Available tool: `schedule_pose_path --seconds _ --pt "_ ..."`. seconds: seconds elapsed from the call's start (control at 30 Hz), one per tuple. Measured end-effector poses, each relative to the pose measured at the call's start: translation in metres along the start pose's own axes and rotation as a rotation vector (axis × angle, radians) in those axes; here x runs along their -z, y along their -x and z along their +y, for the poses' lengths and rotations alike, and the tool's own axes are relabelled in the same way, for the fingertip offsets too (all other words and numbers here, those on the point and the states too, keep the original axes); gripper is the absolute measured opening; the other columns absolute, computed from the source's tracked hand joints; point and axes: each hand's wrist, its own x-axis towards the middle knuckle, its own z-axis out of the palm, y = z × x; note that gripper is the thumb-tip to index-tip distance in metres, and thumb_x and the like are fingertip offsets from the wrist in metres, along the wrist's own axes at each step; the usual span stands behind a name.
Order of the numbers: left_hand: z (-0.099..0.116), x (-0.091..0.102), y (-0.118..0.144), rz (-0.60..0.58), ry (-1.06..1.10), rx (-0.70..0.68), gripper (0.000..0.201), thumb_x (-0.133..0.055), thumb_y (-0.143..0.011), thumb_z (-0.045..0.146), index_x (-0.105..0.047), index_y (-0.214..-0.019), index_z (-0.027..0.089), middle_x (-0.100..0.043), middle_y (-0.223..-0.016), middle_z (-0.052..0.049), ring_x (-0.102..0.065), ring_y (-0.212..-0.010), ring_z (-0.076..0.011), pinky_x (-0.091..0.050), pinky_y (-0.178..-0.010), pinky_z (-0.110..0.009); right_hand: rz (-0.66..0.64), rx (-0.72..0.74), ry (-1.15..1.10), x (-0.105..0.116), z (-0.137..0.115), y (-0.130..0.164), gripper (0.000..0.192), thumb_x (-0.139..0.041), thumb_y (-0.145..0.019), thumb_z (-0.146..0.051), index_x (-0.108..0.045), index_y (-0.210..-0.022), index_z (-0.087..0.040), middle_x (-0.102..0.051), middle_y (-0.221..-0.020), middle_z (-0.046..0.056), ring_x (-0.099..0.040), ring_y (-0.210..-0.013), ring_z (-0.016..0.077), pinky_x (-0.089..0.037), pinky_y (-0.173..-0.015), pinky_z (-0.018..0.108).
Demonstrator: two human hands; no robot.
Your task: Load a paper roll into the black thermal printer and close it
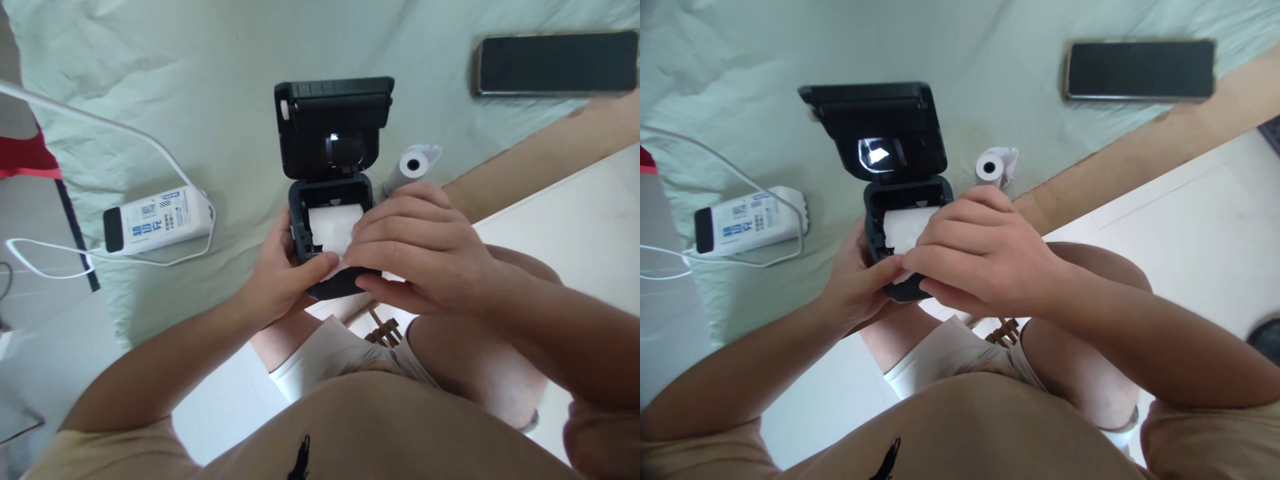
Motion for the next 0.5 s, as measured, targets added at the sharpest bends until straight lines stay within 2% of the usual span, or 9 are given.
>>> schedule_pose_path --seconds 0.1,0.17,0.27,0.33,0.4,0.5 --pt "0.001 -0.004 0.000 0.061 -0.036 0.020 0.052 -0.087 -0.074 0.018 -0.062 -0.120 0.023 -0.077 -0.107 -0.003 -0.076 -0.095 -0.0213 -0.065 -0.084 -0.033 0.130 -0.080 0.006 0.003 0.004 0.001 0.009 -0.063 -0.094 -0.021 -0.062 -0.103 -0.024 -0.076 -0.097 0.001 -0.071 -0.093 0.0169 -0.053 -0.080 0.038" --pt "0.002 -0.008 0.001 0.090 -0.053 0.031 0.056 -0.088 -0.073 0.018 -0.061 -0.122 0.025 -0.076 -0.110 -0.004 -0.076 -0.098 -0.0240 -0.065 -0.088 -0.037 0.208 -0.172 0.025 0.005 0.008 0.001 0.015 -0.062 -0.092 -0.017 -0.059 -0.105 -0.025 -0.075 -0.103 0.003 -0.071 -0.097 0.0184 -0.055 -0.081 0.039" --pt "0.002 -0.012 0.001 0.089 -0.062 0.029 0.059 -0.089 -0.070 0.017 -0.060 -0.121 0.027 -0.075 -0.105 -0.002 -0.075 -0.096 -0.0227 -0.064 -0.087 -0.035 0.282 -0.295 -0.027 0.005 0.014 -0.001 0.026 -0.059 -0.092 -0.019 -0.054 -0.116 -0.025 -0.069 -0.121 0.007 -0.065 -0.125 0.0223 -0.058 -0.084 0.036" --pt "0.001 -0.012 0.001 0.077 -0.060 0.034 0.064 -0.090 -0.068 0.018 -0.059 -0.123 0.028 -0.074 -0.102 -0.001 -0.074 -0.094 -0.0217 -0.063 -0.086 -0.034 0.285 -0.363 -0.103 0.004 0.016 -0.004 0.036 -0.058 -0.092 -0.020 -0.049 -0.127 -0.024 -0.061 -0.137 0.010 -0.053 -0.144 0.0248 -0.059 -0.082 0.032" --pt "0.001 -0.011 0.000 0.074 -0.065 0.047 0.072 -0.090 -0.067 0.017 -0.057 -0.129 0.029 -0.074 -0.106 -0.001 -0.074 -0.099 -0.0224 -0.062 -0.089 -0.034 0.236 -0.427 -0.160 0.004 0.016 -0.007 0.045 -0.056 -0.094 -0.020 -0.041 -0.136 -0.026 -0.050 -0.151 0.011 -0.043 -0.153 0.0245 -0.059 -0.082 0.028" --pt "0.000 -0.006 0.001 0.083 -0.124 0.035 0.073 -0.089 -0.067 0.017 -0.058 -0.132 0.029 -0.074 -0.116 -0.004 -0.071 -0.110 -0.0253 -0.059 -0.095 -0.035 0.179 -0.458 -0.176 0.006 0.013 -0.006 0.049 -0.051 -0.100 -0.029 -0.031 -0.145 -0.031 -0.036 -0.161 0.008 -0.045 -0.151 0.0245 -0.058 -0.080 0.027"
